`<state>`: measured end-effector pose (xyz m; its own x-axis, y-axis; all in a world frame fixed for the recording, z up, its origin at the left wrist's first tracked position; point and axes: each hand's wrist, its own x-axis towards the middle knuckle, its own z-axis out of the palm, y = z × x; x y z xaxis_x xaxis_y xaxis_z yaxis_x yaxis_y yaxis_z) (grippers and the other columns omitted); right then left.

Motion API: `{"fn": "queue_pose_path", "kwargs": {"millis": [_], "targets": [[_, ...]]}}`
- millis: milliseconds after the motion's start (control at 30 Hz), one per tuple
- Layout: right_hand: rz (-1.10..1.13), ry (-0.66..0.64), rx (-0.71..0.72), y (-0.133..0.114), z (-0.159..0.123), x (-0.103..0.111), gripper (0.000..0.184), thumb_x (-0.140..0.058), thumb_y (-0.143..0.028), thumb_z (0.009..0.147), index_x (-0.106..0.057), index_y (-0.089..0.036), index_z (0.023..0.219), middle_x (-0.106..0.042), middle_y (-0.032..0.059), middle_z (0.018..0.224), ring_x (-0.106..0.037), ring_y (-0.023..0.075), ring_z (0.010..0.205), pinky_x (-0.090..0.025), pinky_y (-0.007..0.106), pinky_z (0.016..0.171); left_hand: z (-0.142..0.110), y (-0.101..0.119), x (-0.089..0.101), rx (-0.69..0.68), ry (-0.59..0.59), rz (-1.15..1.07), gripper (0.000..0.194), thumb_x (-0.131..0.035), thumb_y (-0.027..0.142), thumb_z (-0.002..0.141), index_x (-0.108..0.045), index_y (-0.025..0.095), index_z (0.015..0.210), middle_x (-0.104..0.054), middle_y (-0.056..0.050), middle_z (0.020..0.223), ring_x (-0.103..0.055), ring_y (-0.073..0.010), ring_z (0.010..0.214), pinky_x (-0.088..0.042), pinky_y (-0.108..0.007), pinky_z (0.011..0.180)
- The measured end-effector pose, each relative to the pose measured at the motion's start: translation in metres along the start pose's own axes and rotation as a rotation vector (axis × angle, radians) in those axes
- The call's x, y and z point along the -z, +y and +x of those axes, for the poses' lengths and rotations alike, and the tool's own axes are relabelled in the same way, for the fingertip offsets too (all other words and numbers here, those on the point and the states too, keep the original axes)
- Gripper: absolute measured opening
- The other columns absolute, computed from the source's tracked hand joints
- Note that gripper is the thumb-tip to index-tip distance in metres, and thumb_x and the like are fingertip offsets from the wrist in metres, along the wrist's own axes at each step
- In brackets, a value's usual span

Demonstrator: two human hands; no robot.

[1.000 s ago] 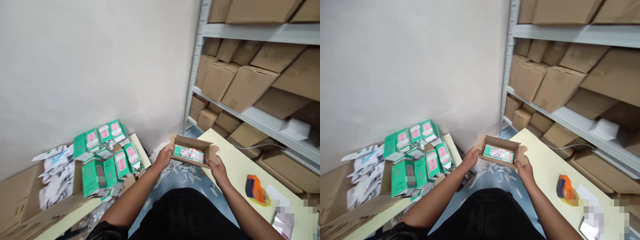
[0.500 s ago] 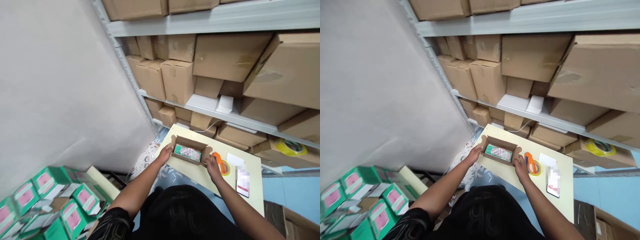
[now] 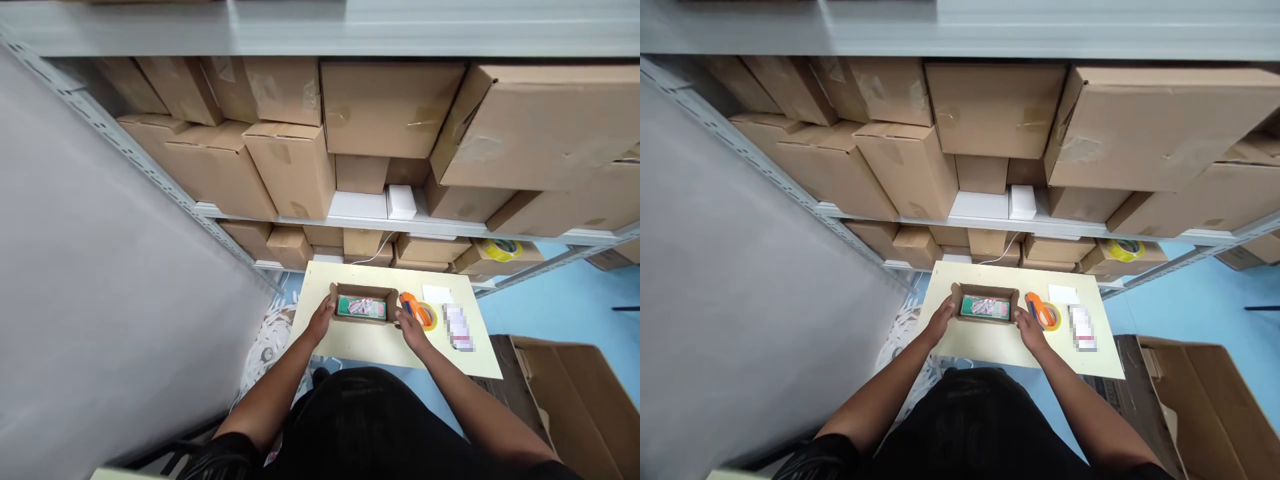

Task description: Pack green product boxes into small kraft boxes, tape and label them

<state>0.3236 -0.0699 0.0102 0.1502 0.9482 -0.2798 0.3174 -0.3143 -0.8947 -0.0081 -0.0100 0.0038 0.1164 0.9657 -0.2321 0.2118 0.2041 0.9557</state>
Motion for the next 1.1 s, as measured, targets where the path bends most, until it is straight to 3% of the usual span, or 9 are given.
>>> {"fn": "queue_pose_path", "kwargs": {"millis": [133, 267, 433, 567, 667, 800, 900, 967, 1100], "targets": [[-0.202, 0.045, 0.244, 0.004, -0.023, 0.003, 0.060, -0.055, -0.058, 0.096, -0.056, -0.024, 0.145, -0.056, 0.0146, 0.152, -0.054, 0.0332, 0.140, -0.051, 0.052, 0.109, -0.012, 0.003, 0.017, -0.170, -0.147, 0.132, 0.072, -0.055, 0.055, 0.096, -0.041, 0.020, 0.157, -0.041, -0.014, 0.163, -0.040, -0.0316, 0.150, -0.041, -0.049, 0.119], [-0.413, 0.044, 0.367, 0.000, -0.030, -0.004, 0.074, -0.064, -0.057, 0.091, -0.046, -0.022, 0.154, -0.049, 0.0167, 0.157, -0.046, 0.0352, 0.146, -0.044, 0.057, 0.117, -0.017, 0.011, 0.017, -0.361, -0.201, 0.382, 0.080, -0.069, 0.045, 0.088, -0.039, 0.022, 0.159, -0.039, -0.014, 0.163, -0.037, -0.0318, 0.151, -0.035, -0.052, 0.124], [-0.515, 0.032, 0.460, -0.010, -0.013, -0.020, 0.061, -0.066, -0.055, 0.091, -0.061, -0.023, 0.142, -0.052, 0.0149, 0.155, -0.049, 0.0347, 0.143, -0.042, 0.056, 0.119, -0.003, 0.017, 0.008, -0.421, -0.189, 0.564, 0.068, -0.074, 0.043, 0.086, -0.055, 0.020, 0.147, -0.046, -0.015, 0.157, -0.042, -0.0327, 0.148, -0.036, -0.051, 0.124], [-0.511, 0.089, 0.453, -0.016, 0.005, -0.023, 0.042, -0.062, -0.053, 0.094, -0.074, -0.022, 0.119, -0.065, 0.0153, 0.138, -0.059, 0.0343, 0.130, -0.047, 0.056, 0.113, 0.011, 0.021, 0.009, -0.419, -0.184, 0.607, 0.046, -0.067, 0.040, 0.093, -0.064, 0.021, 0.135, -0.054, -0.014, 0.150, -0.050, -0.0297, 0.141, -0.040, -0.050, 0.122], [-0.480, 0.097, 0.442, -0.017, 0.016, -0.020, 0.042, -0.063, -0.052, 0.093, -0.072, -0.022, 0.120, -0.068, 0.0142, 0.129, -0.062, 0.0331, 0.123, -0.049, 0.055, 0.109, 0.018, 0.030, 0.014, -0.399, -0.199, 0.603, 0.037, -0.065, 0.035, 0.093, -0.067, 0.022, 0.127, -0.060, -0.011, 0.141, -0.056, -0.0271, 0.134, -0.045, -0.046, 0.119], [-0.451, 0.131, 0.372, -0.012, 0.027, -0.019, 0.047, -0.063, -0.053, 0.092, -0.062, -0.020, 0.126, -0.066, 0.0144, 0.122, -0.063, 0.0323, 0.114, -0.053, 0.053, 0.102, 0.031, 0.051, 0.017, -0.369, -0.117, 0.622, 0.042, -0.063, 0.028, 0.091, -0.062, 0.023, 0.133, -0.064, -0.009, 0.132, -0.062, -0.0256, 0.124, -0.051, -0.044, 0.111], [-0.444, 0.183, 0.340, -0.005, 0.033, -0.024, 0.052, -0.062, -0.058, 0.090, -0.058, -0.019, 0.125, -0.060, 0.0165, 0.121, -0.061, 0.0338, 0.114, -0.051, 0.055, 0.102, 0.045, 0.071, 0.014, -0.455, -0.018, 0.663, 0.053, -0.060, 0.023, 0.090, -0.057, 0.020, 0.142, -0.057, -0.012, 0.145, -0.050, -0.0284, 0.138, -0.040, -0.047, 0.121], [-0.425, 0.200, 0.325, -0.001, 0.037, -0.027, 0.054, -0.061, -0.061, 0.090, -0.056, -0.019, 0.123, -0.058, 0.0171, 0.121, -0.060, 0.0340, 0.112, -0.052, 0.055, 0.100, 0.053, 0.083, 0.007, -0.489, -0.069, 0.690, 0.057, -0.058, 0.022, 0.089, -0.054, 0.019, 0.146, -0.055, -0.012, 0.150, -0.046, -0.0297, 0.142, -0.035, -0.048, 0.124], [-0.389, 0.181, 0.308, 0.001, 0.038, -0.030, 0.051, -0.061, -0.062, 0.090, -0.055, -0.020, 0.118, -0.058, 0.0155, 0.115, -0.061, 0.0315, 0.099, -0.055, 0.053, 0.091, 0.048, 0.088, -0.008, -0.453, -0.252, 0.746, 0.044, -0.056, 0.025, 0.092, -0.066, 0.021, 0.135, -0.070, -0.012, 0.129, -0.058, -0.0321, 0.126, -0.042, -0.052, 0.115]]}}
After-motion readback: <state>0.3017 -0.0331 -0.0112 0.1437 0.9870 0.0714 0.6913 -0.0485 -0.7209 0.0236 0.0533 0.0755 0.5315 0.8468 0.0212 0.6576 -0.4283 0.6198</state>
